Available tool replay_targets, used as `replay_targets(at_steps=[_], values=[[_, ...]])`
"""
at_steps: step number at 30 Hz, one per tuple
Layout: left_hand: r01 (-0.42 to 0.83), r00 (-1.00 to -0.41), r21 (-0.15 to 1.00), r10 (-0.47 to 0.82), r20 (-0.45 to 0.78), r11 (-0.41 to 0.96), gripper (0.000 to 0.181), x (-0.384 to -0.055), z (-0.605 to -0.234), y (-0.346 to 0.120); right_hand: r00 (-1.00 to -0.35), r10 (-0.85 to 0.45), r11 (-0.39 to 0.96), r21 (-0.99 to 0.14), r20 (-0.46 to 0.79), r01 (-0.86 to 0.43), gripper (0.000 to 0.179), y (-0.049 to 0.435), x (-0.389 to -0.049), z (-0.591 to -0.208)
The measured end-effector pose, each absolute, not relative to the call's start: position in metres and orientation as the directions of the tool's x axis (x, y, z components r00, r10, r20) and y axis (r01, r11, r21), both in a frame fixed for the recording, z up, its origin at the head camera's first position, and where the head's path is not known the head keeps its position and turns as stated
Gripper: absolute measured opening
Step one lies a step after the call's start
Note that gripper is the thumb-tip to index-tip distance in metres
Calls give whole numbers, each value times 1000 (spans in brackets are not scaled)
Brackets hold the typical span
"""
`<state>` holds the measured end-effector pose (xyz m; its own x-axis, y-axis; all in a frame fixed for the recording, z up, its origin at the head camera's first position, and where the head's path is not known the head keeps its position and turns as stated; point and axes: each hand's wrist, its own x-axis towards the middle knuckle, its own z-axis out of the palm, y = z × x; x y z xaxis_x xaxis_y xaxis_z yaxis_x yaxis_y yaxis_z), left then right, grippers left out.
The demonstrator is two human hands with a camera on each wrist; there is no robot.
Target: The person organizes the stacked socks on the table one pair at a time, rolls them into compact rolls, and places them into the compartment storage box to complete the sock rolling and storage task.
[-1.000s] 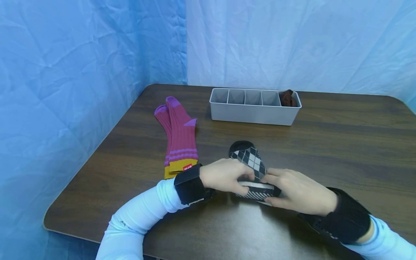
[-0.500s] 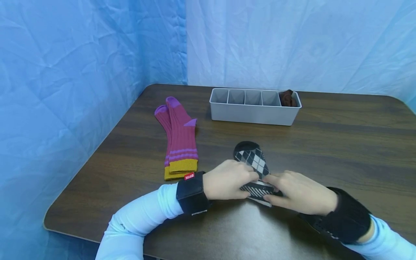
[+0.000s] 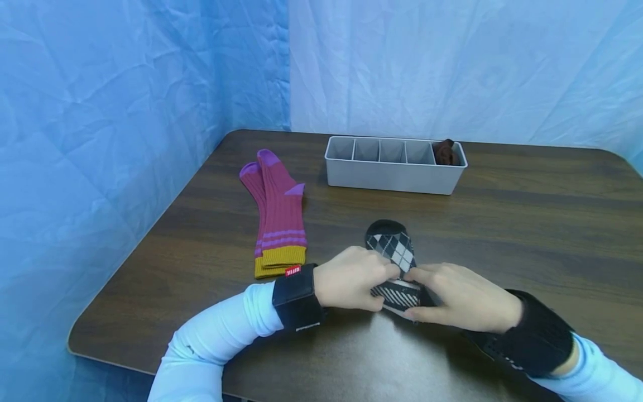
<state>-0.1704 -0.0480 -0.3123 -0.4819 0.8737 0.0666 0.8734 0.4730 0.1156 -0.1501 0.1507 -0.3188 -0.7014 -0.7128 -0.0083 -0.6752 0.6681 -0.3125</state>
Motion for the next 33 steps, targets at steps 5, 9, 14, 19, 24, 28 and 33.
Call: replay_targets(at_steps=[5, 9, 14, 19, 24, 28, 33], values=[[843, -501, 227, 865, -1, 488, 28, -174, -312, -49, -713, -700, 692, -265, -20, -672, 68, 151, -148, -317], [805, -493, 341, 867, -69, 485, 26, -179, -312, -51, -723, -690, 710, -234, -39, -664, 74, 151, -146, -316], [781, -469, 416, 877, -104, 467, 29, -182, -311, -52, -718, -696, 702, -210, -3, -680, 73, 150, -144, -317], [760, -453, 459, 882, -132, 459, 33, -185, -311, -53, -692, -716, 674, -167, 93, -719, 63, 148, -140, -319], [717, -427, 536, 889, -168, 446, 33, -187, -312, -55, -657, -741, 641, -144, 139, -754, 47, 146, -140, -318], [712, -471, 526, 872, -133, 465, 29, -188, -313, -54, -649, -753, 631, -158, 112, -759, 35, 147, -143, -316], [816, -527, 306, 849, 43, 491, 20, -179, -309, -52, -663, -747, 635, -235, 53, -735, 29, 150, -146, -316]])
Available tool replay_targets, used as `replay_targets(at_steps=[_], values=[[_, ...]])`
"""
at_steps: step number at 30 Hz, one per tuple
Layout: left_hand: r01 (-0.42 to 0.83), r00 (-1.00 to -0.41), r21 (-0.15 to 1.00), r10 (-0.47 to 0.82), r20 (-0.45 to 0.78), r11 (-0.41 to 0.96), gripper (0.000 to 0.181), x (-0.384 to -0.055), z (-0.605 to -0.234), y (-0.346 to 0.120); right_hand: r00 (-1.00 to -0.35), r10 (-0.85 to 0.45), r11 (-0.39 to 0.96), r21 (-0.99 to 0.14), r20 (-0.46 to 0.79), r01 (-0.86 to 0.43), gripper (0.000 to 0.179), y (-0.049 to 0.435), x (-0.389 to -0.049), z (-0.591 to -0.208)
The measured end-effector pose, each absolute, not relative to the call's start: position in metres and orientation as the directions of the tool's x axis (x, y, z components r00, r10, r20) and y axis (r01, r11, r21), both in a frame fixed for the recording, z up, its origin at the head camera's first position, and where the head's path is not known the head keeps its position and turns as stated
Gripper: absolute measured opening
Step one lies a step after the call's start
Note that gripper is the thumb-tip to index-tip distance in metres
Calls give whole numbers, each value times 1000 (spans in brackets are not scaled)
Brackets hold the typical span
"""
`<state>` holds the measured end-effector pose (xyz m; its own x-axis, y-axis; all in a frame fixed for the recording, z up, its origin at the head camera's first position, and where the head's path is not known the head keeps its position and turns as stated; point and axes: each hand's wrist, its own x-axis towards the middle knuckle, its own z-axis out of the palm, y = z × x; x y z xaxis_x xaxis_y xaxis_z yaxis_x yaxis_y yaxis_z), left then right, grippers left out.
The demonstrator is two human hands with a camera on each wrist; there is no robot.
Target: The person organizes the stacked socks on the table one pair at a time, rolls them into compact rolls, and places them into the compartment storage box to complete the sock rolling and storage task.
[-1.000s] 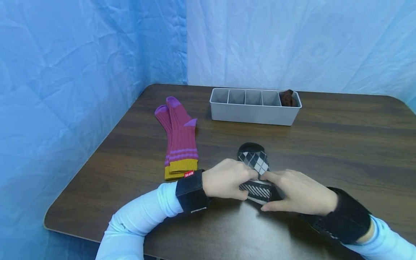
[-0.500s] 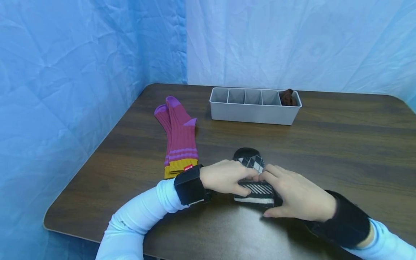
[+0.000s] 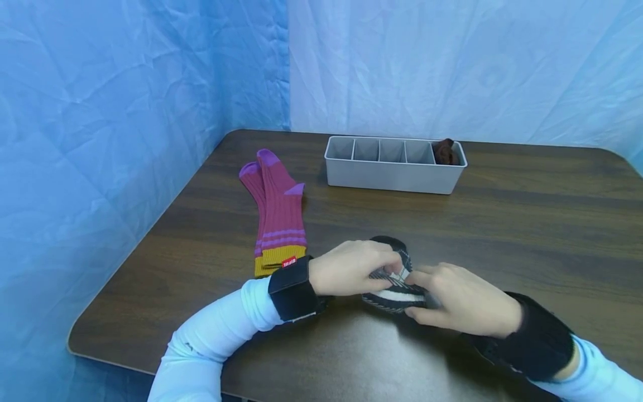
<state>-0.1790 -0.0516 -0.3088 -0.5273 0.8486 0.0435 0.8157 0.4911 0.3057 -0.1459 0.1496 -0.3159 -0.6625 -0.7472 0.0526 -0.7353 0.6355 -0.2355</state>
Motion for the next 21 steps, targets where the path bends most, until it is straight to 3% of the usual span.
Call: replay_targets(at_steps=[4, 8, 12, 15, 21], values=[[869, -488, 140, 870, 75, 475, 23, -170, -304, -51, -672, -741, 642, -288, 5, -710, 27, 150, -147, -316], [870, -491, 70, 870, 38, 488, 33, -166, -304, -49, -682, -731, 652, -317, -22, -689, 26, 151, -148, -316], [870, -494, 12, 869, 36, 494, 35, -164, -306, -47, -670, -741, 627, -312, 44, -714, 32, 151, -149, -319], [871, -490, -1, 870, 54, 491, 38, -163, -307, -47, -666, -744, 624, -299, 59, -722, 46, 152, -149, -321], [855, -517, 13, 853, 65, 518, 46, -166, -309, -48, -714, -699, 692, -294, -42, -660, 82, 152, -148, -320]])
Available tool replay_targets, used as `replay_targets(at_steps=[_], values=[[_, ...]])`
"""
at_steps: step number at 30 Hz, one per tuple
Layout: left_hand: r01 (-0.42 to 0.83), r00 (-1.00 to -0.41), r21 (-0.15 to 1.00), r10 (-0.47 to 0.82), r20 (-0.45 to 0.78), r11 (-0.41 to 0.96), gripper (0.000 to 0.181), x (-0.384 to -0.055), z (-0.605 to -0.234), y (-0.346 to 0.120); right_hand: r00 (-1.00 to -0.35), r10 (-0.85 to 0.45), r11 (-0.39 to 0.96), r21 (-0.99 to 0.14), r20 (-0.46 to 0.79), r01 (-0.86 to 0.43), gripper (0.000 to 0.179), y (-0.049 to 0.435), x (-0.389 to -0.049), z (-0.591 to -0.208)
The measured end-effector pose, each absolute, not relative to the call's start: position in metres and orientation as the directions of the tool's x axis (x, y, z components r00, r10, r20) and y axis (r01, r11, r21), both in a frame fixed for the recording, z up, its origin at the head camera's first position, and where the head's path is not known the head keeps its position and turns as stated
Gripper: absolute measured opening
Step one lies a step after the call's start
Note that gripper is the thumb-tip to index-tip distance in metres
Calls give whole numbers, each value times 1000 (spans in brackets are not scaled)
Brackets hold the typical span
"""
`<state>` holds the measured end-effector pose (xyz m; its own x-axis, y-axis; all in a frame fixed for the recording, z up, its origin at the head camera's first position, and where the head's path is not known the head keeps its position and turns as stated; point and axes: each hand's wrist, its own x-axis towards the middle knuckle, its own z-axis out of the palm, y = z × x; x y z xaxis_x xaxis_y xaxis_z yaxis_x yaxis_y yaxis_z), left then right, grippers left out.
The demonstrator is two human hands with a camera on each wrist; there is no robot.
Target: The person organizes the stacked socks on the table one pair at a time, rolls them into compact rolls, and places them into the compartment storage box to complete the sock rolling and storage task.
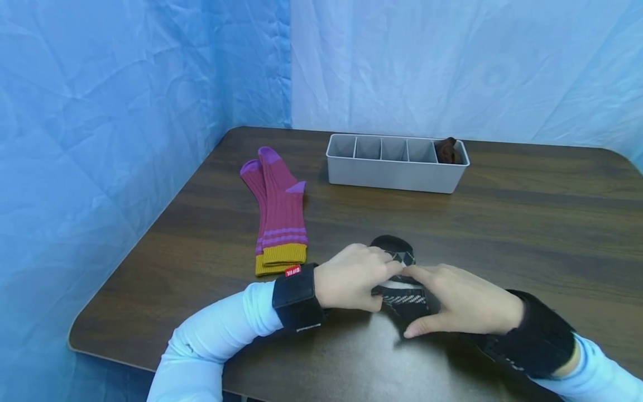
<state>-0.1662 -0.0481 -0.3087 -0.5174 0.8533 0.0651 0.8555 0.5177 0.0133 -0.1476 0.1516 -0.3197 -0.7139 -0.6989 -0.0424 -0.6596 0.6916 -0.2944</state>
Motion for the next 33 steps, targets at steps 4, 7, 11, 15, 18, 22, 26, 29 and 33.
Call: replay_targets(at_steps=[4, 7, 11, 15, 18, 22, 26, 29, 33], values=[[835, -545, 109, 838, 30, 539, 44, -173, -310, -50, -718, -694, 700, -284, -56, -655, 95, 152, -148, -319], [822, -549, 184, 836, 0, 539, 40, -178, -310, -51, -719, -693, 703, -274, -57, -656, 95, 152, -148, -318], [804, -547, 258, 836, -31, 536, 31, -183, -309, -53, -733, -677, 720, -263, -64, -642, 93, 152, -149, -317], [778, -541, 337, 838, -72, 531, 25, -188, -310, -55, -730, -683, 712, -232, -9, -663, 91, 153, -148, -316], [755, -540, 384, 836, -98, 532, 27, -192, -311, -56, -702, -706, 682, -183, 90, -709, 86, 153, -146, -315], [727, -534, 443, 837, -116, 525, 29, -196, -312, -58, -646, -733, 633, -132, 215, -763, 69, 152, -145, -314], [703, -516, 501, 847, -131, 505, 28, -199, -311, -60, -588, -750, 565, -168, 303, -808, 45, 153, -146, -314], [690, -499, 530, 854, -146, 494, 29, -200, -312, -61, -547, -756, 506, -209, 359, -837, 31, 153, -147, -314], [686, -461, 559, 872, -162, 467, 29, -203, -313, -63, -498, -767, 453, -207, 405, -867, 23, 152, -150, -314]])
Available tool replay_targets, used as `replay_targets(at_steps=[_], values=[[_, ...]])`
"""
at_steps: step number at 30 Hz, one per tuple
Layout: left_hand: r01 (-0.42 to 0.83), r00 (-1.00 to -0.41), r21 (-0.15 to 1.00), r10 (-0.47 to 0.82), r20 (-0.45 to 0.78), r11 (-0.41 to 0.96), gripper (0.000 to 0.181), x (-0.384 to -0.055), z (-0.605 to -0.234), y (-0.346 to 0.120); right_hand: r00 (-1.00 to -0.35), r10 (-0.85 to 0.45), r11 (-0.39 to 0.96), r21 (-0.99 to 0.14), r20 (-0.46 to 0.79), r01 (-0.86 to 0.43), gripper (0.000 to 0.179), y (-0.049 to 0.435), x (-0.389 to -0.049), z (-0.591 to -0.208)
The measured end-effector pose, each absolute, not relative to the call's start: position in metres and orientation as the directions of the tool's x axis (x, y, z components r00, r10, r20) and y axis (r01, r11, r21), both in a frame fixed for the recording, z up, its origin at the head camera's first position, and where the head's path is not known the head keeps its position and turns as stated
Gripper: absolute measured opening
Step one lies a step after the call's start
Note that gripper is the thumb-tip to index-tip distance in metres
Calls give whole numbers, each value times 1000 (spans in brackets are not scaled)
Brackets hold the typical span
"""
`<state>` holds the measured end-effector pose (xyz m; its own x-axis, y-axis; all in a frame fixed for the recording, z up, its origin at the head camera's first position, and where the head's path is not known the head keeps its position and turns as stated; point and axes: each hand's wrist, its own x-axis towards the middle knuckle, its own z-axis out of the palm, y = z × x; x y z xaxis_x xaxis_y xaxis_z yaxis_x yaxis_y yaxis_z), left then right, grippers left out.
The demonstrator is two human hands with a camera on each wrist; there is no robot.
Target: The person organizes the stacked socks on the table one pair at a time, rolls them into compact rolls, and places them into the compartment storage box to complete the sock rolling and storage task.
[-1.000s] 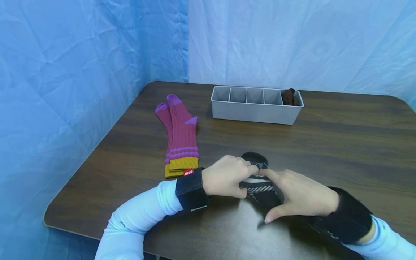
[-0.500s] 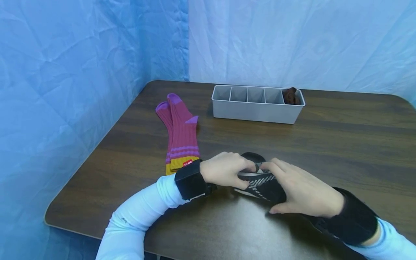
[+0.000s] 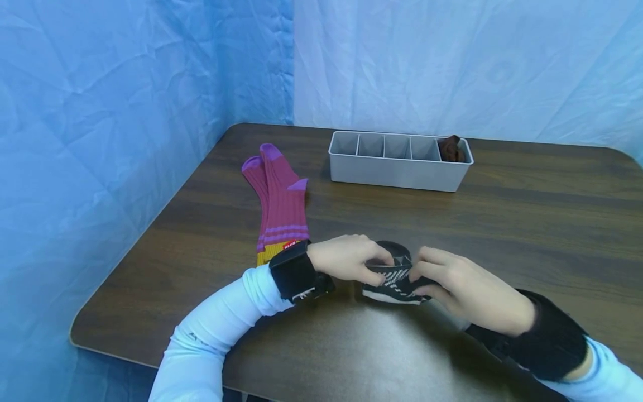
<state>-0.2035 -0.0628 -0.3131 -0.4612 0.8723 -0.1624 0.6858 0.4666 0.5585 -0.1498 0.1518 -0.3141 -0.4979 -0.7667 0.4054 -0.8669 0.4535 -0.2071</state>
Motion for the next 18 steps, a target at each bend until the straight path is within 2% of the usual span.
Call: replay_targets(at_steps=[4, 9, 12, 14, 18], values=[[675, -422, 596, 890, -173, 436, 30, -208, -316, -64, -480, -784, 450, -173, 394, -876, 20, 150, -156, -313], [624, -392, 667, 901, -183, 407, 27, -217, -324, -66, -540, -769, 502, -200, 342, -841, 23, 146, -167, -312], [574, -413, 705, 891, -190, 416, 24, -220, -326, -67, -547, -757, 516, -186, 358, -836, 26, 145, -169, -311], [562, -428, 716, 886, -178, 415, 22, -219, -325, -67, -520, -756, 505, -152, 398, -850, 26, 143, -168, -308], [611, -483, 646, 862, -152, 457, 20, -215, -319, -67, -487, -759, 511, -69, 433, -857, 23, 138, -159, -307]])
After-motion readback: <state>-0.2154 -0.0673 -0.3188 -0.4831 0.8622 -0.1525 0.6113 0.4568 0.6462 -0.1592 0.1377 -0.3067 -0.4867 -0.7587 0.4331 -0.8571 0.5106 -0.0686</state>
